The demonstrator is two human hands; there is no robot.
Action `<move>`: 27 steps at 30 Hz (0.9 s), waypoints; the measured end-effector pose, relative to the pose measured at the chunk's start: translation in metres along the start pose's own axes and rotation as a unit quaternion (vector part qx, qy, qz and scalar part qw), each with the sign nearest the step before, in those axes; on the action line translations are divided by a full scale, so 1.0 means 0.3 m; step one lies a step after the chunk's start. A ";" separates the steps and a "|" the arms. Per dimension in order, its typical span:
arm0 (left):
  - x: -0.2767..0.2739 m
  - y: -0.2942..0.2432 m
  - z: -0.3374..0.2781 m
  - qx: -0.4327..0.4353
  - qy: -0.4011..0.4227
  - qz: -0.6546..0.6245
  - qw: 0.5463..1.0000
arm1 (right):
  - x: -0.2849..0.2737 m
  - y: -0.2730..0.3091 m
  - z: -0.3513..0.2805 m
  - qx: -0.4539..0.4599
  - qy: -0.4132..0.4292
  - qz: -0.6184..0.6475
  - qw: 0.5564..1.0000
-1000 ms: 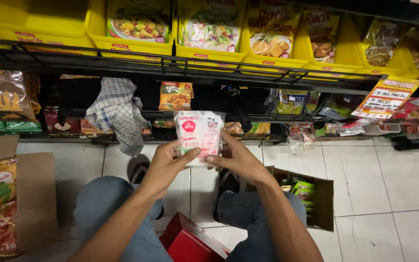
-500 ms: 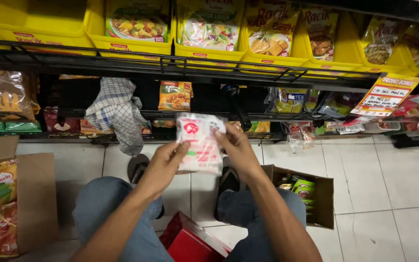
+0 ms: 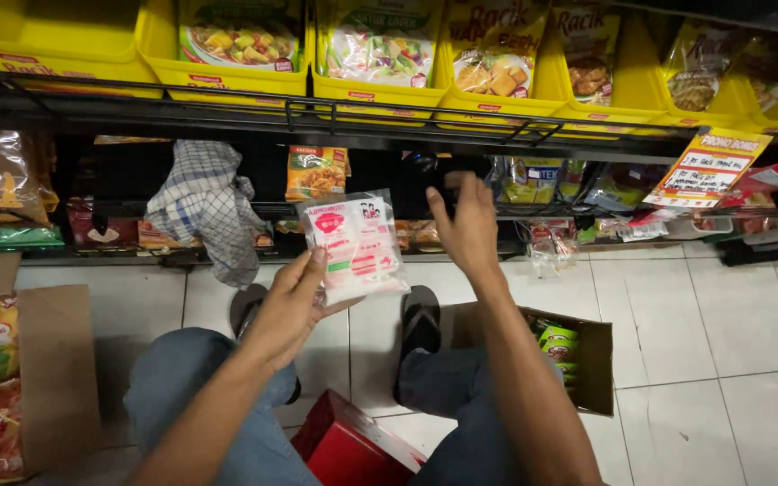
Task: Clean grocery store shelves with a cloth and scan product barcodes using a handheld scanner.
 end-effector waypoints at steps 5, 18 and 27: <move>-0.004 0.003 0.004 -0.013 -0.003 -0.025 1.000 | 0.108 -0.143 0.026 -0.014 0.008 -0.219 0.976; -0.067 -0.065 -0.016 0.049 -0.030 0.031 0.998 | -0.004 0.003 -0.228 0.114 0.090 0.179 0.973; -0.093 -0.118 -0.054 0.112 -0.047 0.051 0.991 | -0.049 0.099 -0.529 0.085 0.017 0.552 0.829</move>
Point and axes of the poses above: each hand's wrist, its own z-axis towards the middle knuckle, its own x-axis out of the palm, y = z × x, the point moved 9 cm from there along z, towards the middle knuckle, and after that the axes turned 1 degree about -z, right-handed, at the moved point
